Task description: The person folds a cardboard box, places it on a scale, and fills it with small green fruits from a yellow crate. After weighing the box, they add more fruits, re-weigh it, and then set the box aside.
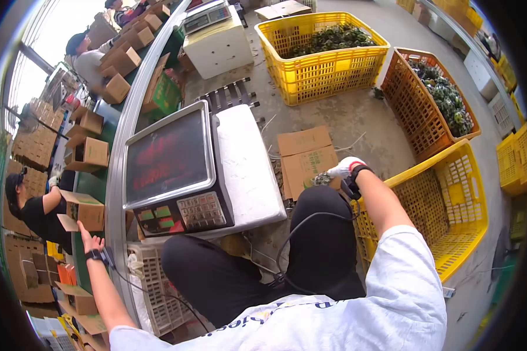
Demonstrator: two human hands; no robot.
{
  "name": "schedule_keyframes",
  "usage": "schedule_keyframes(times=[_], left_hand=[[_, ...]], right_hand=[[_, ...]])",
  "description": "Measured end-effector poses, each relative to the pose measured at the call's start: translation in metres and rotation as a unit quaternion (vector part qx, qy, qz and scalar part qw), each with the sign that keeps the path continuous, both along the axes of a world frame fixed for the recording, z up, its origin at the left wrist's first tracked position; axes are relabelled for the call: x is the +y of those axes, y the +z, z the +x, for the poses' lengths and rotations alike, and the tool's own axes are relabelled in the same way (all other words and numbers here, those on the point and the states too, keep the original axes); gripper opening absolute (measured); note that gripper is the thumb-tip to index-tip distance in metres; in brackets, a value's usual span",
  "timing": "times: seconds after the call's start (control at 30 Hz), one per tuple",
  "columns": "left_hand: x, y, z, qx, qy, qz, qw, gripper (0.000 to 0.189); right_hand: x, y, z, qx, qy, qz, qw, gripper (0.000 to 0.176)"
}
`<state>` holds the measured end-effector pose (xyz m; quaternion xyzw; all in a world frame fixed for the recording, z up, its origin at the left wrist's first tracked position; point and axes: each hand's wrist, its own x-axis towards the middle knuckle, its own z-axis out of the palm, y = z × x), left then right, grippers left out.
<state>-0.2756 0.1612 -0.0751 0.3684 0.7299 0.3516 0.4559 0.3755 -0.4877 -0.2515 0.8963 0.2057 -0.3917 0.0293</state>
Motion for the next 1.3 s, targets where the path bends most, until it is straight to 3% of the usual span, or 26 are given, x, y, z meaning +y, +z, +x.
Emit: schedule_keyframes(times=[0.03, 0.13, 0.17, 0.23, 0.3, 0.4, 0.43, 0.53, 0.6, 0.67, 0.77, 0.83, 0.87, 0.97, 1.03, 1.07, 1.17, 1.23, 1.3], left_hand=[[-0.022, -0.001, 0.004, -0.015, -0.022, 0.089, 0.996, 0.126], [-0.120, 0.027, 0.041, -0.051, -0.087, 0.225, 0.969, 0.082], [-0.146, 0.033, 0.048, -0.074, -0.120, 0.233, 0.962, 0.071], [-0.209, 0.054, 0.083, -0.069, -0.161, 0.232, 0.957, 0.060], [-0.246, 0.069, 0.106, -0.078, -0.186, 0.207, 0.957, 0.052], [-0.283, 0.088, 0.158, -0.078, -0.264, 0.223, 0.935, 0.053], [-0.296, 0.096, 0.183, -0.083, -0.305, 0.230, 0.921, 0.053], [-0.319, 0.101, 0.239, -0.110, -0.427, 0.229, 0.868, 0.056], [-0.336, 0.101, 0.277, -0.139, -0.511, 0.221, 0.819, 0.049], [-0.350, 0.087, 0.315, -0.181, -0.594, 0.170, 0.765, 0.048], [-0.379, 0.072, 0.377, -0.171, -0.700, 0.144, 0.678, 0.070], [-0.396, 0.054, 0.421, -0.156, -0.692, 0.178, 0.682, 0.096], [-0.410, 0.056, 0.441, -0.159, -0.664, 0.194, 0.705, 0.106], [-0.446, 0.048, 0.493, -0.274, -0.585, 0.206, 0.735, 0.107], [-0.488, 0.053, 0.505, -0.382, -0.598, 0.161, 0.686, 0.099], [-0.513, 0.052, 0.506, -0.406, -0.586, 0.120, 0.691, 0.085], [-0.557, 0.027, 0.506, -0.354, -0.632, 0.141, 0.675, 0.073], [-0.574, 0.031, 0.504, -0.381, -0.634, 0.112, 0.664, 0.071], [-0.587, 0.034, 0.502, -0.403, -0.640, 0.079, 0.650, 0.069]], right_hand=[[0.009, 0.017, -0.011, 0.027, -0.063, 0.011, 0.998, 0.075], [0.020, -0.032, -0.009, 0.017, -0.084, 0.039, 0.996, 0.069], [0.025, -0.051, -0.009, 0.020, -0.113, -0.012, 0.993, 0.067], [0.020, -0.106, -0.006, -0.023, -0.117, 0.061, 0.991, 0.067], [0.023, -0.079, -0.016, -0.005, -0.206, 0.093, 0.974, 0.068], [0.044, -0.043, -0.029, -0.023, -0.144, 0.076, 0.986, 0.081], [0.051, -0.050, -0.033, -0.093, -0.134, 0.107, 0.981, 0.086], [0.045, -0.038, -0.026, -0.061, -0.214, 0.142, 0.965, 0.084], [0.034, -0.014, -0.028, -0.046, -0.265, 0.279, 0.922, 0.076], [0.037, 0.034, -0.026, -0.073, -0.207, 0.291, 0.931, 0.065], [0.015, 0.130, -0.031, -0.192, -0.161, 0.385, 0.888, 0.047], [-0.022, 0.190, -0.043, -0.220, -0.134, 0.522, 0.813, 0.035], [-0.044, 0.227, -0.057, -0.258, -0.112, 0.530, 0.800, 0.032], [-0.110, 0.317, -0.117, -0.331, -0.037, 0.501, 0.799, 0.028], [-0.147, 0.335, -0.147, -0.357, 0.022, 0.467, 0.809, 0.026], [-0.161, 0.331, -0.159, -0.346, -0.013, 0.472, 0.811, 0.026], [-0.191, 0.301, -0.187, -0.295, -0.123, 0.495, 0.808, 0.021], [-0.205, 0.291, -0.198, -0.193, -0.286, 0.587, 0.732, 0.016], [-0.206, 0.310, -0.205, -0.136, -0.333, 0.597, 0.717, 0.018]])
